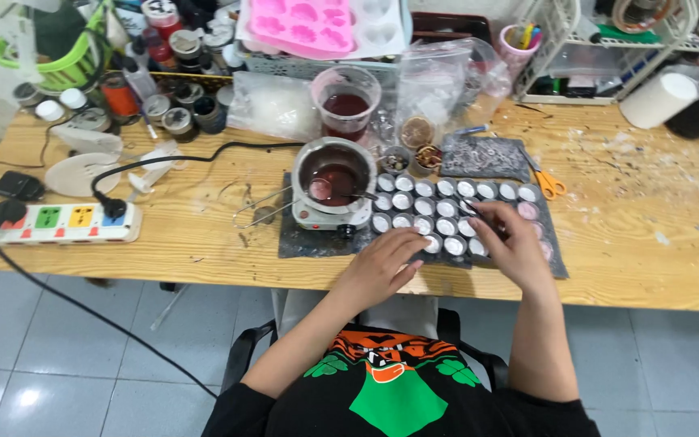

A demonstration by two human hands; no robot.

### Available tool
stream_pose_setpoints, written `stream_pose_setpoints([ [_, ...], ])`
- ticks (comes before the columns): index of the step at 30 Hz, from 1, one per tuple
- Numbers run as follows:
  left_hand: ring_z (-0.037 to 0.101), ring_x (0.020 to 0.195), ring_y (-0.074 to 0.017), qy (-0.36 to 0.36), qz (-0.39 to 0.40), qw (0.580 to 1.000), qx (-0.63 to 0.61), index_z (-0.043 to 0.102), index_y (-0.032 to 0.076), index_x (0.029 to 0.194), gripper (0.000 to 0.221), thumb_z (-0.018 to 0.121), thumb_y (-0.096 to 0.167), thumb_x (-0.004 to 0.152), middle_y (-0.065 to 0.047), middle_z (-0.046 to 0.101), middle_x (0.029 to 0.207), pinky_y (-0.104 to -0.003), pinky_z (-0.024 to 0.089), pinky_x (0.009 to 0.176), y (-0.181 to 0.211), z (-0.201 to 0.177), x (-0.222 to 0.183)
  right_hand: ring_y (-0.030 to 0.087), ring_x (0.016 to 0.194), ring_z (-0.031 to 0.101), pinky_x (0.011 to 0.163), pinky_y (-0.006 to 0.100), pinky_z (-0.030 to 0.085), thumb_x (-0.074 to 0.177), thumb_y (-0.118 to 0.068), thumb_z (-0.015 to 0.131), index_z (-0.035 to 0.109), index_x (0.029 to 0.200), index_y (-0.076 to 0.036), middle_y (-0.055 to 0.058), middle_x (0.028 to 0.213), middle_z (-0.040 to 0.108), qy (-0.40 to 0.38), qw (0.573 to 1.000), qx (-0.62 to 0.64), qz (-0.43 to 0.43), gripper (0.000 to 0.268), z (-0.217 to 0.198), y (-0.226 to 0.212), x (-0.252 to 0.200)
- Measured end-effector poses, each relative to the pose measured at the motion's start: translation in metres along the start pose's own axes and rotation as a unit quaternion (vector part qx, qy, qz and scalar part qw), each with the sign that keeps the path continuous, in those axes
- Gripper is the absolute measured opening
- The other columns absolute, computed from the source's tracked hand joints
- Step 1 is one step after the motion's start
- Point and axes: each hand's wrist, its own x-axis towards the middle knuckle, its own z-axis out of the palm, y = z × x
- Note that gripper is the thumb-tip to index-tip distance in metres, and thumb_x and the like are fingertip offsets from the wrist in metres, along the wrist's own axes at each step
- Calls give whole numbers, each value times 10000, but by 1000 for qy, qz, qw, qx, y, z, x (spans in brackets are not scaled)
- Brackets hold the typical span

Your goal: Stirring and pouring melted dark red wax from a small heater pot into round metal containers.

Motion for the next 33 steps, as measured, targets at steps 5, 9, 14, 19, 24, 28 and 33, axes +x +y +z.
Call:
stream_pose_setpoints([
  [5,643,1207,-312,90,18,995,-37,637,107,1297,318,700,173,993,-92,667,1238,-457,515,1034,4,-74,-11,167,710,642,596,300,490,879,-153,801,768,1115,-69,57,915,703,-17,981,-117,-157,253,15,-90,44],
  [9,659,1158,-268,190,-40,979,61,652,144,1254,298,710,158,962,-44,701,1208,-457,471,1021,-29,-117,-27,232,827,681,670,350,536,853,-211,816,796,1045,-91,62,976,724,-46,939,-201,-274,227,51,-114,88],
  [14,530,1275,-302,180,-165,951,192,603,76,1313,442,731,225,917,-110,638,1266,-492,345,1114,-68,-145,-43,226,979,628,750,390,557,812,-318,799,809,915,-132,-9,926,700,-150,859,-361,-331,213,101,-108,131],
  [19,527,1278,-293,163,-184,946,211,625,84,1298,435,726,310,941,-95,636,1270,-475,326,1122,-91,-142,-53,224,999,618,770,392,554,808,-309,798,803,869,-134,-24,923,699,-194,853,-360,-325,186,125,-100,146],
  [24,568,1207,-276,139,-204,948,199,656,98,1269,396,705,339,960,-79,668,1214,-457,349,1097,-98,-140,-51,230,980,625,769,400,552,813,-268,797,800,844,-124,-15,886,695,-200,863,-333,-322,148,128,-95,150],
  [28,593,1173,-275,128,-205,951,192,676,103,1243,395,691,380,962,-73,693,1204,-434,379,1036,-100,-142,-50,239,944,627,744,415,548,813,-214,794,798,841,-97,4,850,682,-202,881,-283,-321,120,118,-100,148],
  [33,631,1107,-249,82,-219,953,191,693,133,1251,432,682,438,943,-56,709,1168,-421,433,971,-106,-143,-49,248,904,615,729,434,536,821,-203,799,806,855,-83,16,819,676,-175,894,-280,-302,125,100,-97,149],
])
